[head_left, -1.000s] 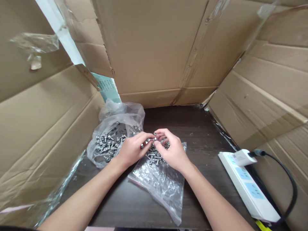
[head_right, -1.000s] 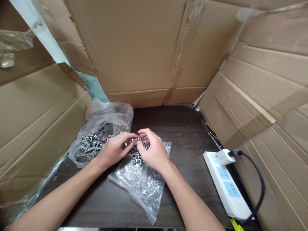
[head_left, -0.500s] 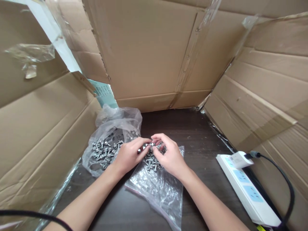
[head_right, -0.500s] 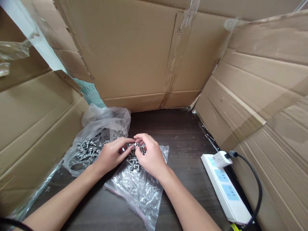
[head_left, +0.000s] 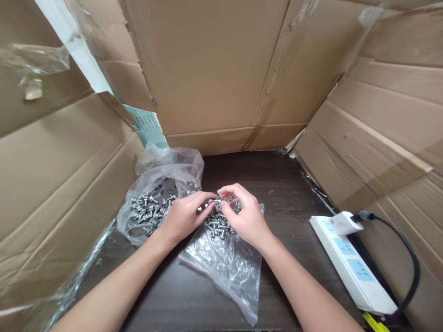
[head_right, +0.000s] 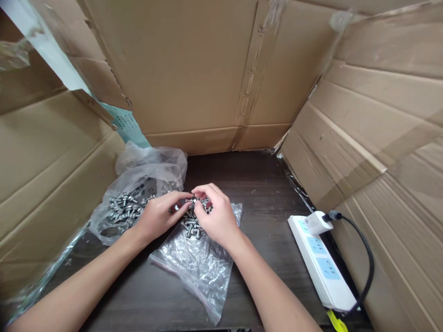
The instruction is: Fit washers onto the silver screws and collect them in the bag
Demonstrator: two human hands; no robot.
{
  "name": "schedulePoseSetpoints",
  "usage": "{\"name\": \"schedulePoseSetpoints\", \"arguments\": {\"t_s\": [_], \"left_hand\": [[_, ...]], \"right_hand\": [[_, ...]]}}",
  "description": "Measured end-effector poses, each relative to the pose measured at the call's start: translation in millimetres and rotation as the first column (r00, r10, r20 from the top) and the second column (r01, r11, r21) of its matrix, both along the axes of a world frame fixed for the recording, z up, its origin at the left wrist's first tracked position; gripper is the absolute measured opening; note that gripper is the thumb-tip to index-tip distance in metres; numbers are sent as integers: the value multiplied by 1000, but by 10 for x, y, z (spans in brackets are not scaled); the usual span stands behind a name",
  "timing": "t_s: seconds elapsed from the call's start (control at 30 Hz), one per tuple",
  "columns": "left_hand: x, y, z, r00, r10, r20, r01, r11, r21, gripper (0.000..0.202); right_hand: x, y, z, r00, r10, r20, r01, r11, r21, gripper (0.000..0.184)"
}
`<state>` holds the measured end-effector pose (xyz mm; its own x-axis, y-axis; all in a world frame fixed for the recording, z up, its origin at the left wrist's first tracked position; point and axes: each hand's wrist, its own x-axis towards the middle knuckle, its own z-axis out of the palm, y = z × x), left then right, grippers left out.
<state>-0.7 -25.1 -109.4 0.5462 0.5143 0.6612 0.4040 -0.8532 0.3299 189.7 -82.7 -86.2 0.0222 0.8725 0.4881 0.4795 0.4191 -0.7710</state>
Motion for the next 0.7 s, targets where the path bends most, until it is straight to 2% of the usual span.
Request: {"name": "schedulePoseSetpoints", "arguments": {"t_s": [0.27,0.43,0.7], "left_hand": [[19,-13,17,998,-49,28,48,998,46,16],[20,-26,18,999,-33,39,30,998,55,18],[36,-45,22,999,-5,47,2,998,55,16]], "right_hand": [[8,-1,7,999,29,-28,-30,998,-57,19],[7,-20,24,999,39,-34,-42,995,-93,24],[-6,-11,9,984,57,-169,-84,984,-158,23]]}}
